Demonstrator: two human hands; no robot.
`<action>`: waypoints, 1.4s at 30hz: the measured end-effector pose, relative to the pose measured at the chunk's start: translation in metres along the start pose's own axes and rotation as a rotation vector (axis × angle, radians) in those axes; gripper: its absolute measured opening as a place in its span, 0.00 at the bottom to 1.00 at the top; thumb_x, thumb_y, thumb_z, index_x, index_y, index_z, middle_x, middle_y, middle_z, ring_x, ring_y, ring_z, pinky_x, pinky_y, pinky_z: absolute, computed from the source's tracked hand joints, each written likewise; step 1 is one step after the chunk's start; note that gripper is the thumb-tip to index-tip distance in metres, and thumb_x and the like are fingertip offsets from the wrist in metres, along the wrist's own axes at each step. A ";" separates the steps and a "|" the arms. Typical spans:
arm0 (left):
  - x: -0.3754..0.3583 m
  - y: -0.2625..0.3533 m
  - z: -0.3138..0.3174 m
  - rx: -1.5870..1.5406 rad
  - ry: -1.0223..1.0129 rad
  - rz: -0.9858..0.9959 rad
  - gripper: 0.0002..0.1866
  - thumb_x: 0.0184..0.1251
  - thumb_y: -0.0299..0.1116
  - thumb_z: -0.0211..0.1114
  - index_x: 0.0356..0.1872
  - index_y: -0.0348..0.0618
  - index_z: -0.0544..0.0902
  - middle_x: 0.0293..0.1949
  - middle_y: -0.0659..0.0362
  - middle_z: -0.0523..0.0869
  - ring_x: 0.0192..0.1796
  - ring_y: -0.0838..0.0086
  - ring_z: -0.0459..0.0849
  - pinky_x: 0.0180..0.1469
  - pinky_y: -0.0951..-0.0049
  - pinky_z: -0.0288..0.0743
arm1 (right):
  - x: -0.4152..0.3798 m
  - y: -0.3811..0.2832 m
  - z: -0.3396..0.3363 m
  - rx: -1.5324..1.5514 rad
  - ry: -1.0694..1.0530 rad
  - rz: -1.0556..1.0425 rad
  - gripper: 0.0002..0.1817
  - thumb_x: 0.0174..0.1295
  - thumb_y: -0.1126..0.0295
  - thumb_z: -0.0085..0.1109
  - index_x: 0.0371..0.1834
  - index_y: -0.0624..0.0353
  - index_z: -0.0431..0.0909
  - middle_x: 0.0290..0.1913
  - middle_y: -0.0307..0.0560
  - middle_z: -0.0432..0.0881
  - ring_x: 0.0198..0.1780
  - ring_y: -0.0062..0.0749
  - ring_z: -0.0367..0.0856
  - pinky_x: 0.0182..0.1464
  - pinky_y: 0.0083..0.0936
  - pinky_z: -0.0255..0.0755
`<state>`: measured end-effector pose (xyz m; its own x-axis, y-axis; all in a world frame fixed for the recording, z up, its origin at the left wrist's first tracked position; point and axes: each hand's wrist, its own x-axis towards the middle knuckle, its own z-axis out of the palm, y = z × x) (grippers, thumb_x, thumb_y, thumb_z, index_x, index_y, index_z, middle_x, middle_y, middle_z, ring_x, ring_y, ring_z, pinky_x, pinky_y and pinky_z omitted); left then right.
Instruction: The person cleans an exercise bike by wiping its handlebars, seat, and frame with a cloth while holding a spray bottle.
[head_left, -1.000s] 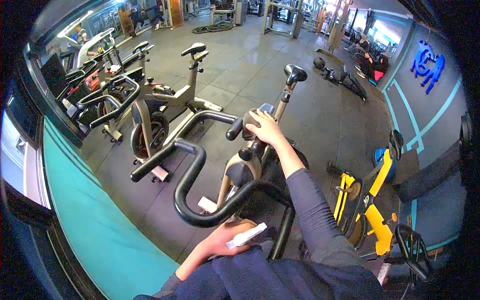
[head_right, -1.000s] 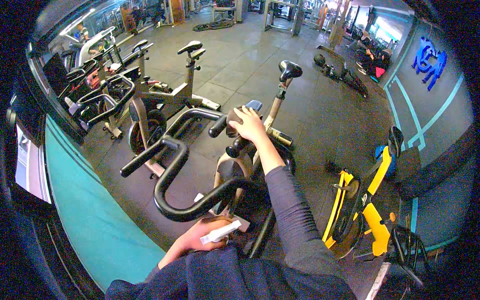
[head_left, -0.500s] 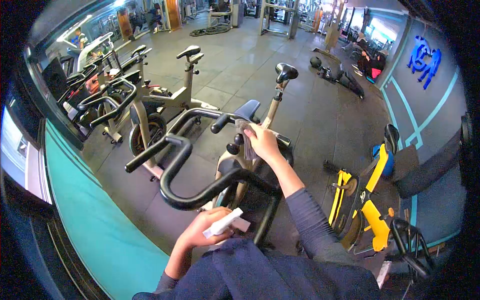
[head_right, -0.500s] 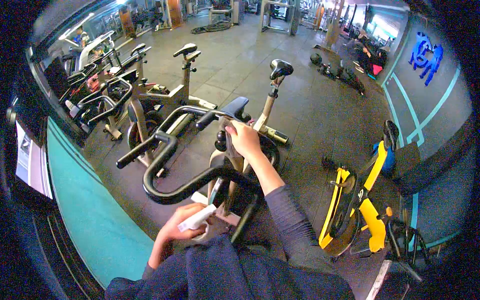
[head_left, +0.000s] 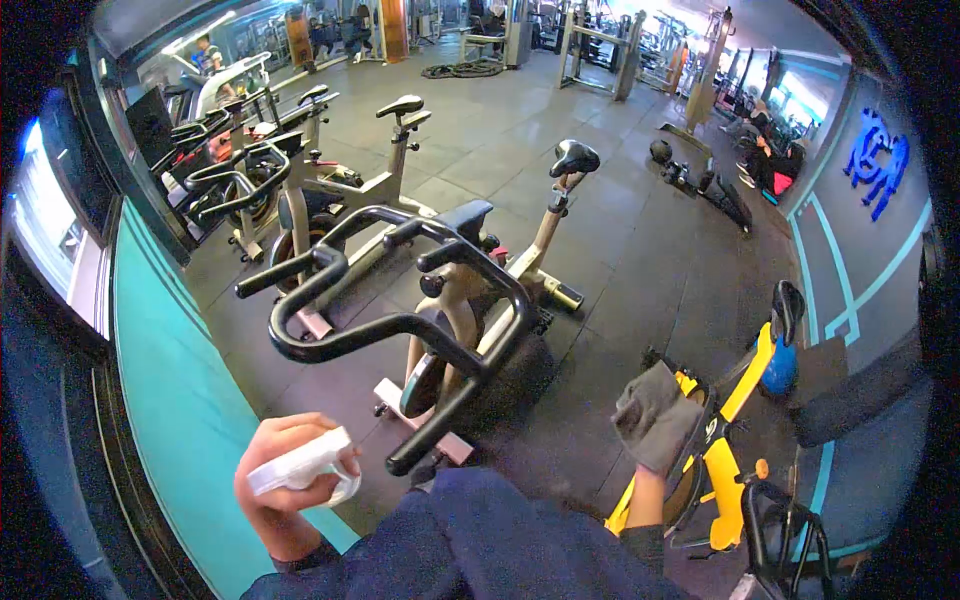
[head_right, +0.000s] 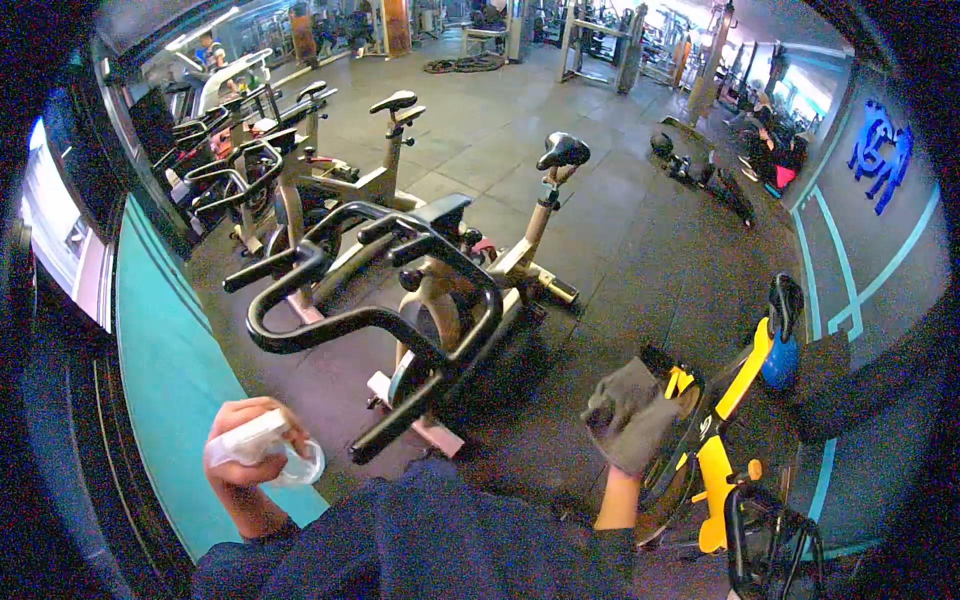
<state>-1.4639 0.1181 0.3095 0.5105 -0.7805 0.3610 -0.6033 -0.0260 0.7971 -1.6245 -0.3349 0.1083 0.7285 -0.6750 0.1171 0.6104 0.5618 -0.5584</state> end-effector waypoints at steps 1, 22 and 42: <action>-0.003 0.010 0.011 -0.107 0.075 0.015 0.12 0.48 0.32 0.66 0.31 0.34 0.82 0.32 0.51 0.86 0.32 0.63 0.86 0.37 0.68 0.80 | -0.008 -0.015 0.001 0.025 0.020 0.007 0.25 0.69 0.49 0.48 0.61 0.54 0.71 0.57 0.48 0.77 0.53 0.43 0.78 0.54 0.43 0.76; 0.144 -0.055 0.228 -0.230 -0.075 0.027 0.16 0.52 0.28 0.66 0.43 0.35 0.79 0.41 0.49 0.81 0.43 0.57 0.84 0.46 0.66 0.77 | -0.001 -0.083 -0.024 0.161 0.115 0.070 0.29 0.67 0.42 0.42 0.57 0.54 0.72 0.53 0.46 0.78 0.54 0.45 0.74 0.57 0.41 0.69; 0.340 -0.218 0.235 0.101 0.155 -0.127 0.23 0.47 0.34 0.70 0.48 0.41 0.79 0.49 0.52 0.80 0.47 0.54 0.83 0.48 0.61 0.78 | 0.323 0.003 -0.006 0.121 -0.082 0.392 0.41 0.66 0.34 0.38 0.66 0.59 0.67 0.65 0.52 0.73 0.63 0.51 0.72 0.66 0.45 0.66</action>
<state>-1.3030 -0.2882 0.1450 0.6701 -0.6614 0.3369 -0.5821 -0.1865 0.7915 -1.3889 -0.5544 0.1394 0.9322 -0.3616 -0.0175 0.3108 0.8241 -0.4736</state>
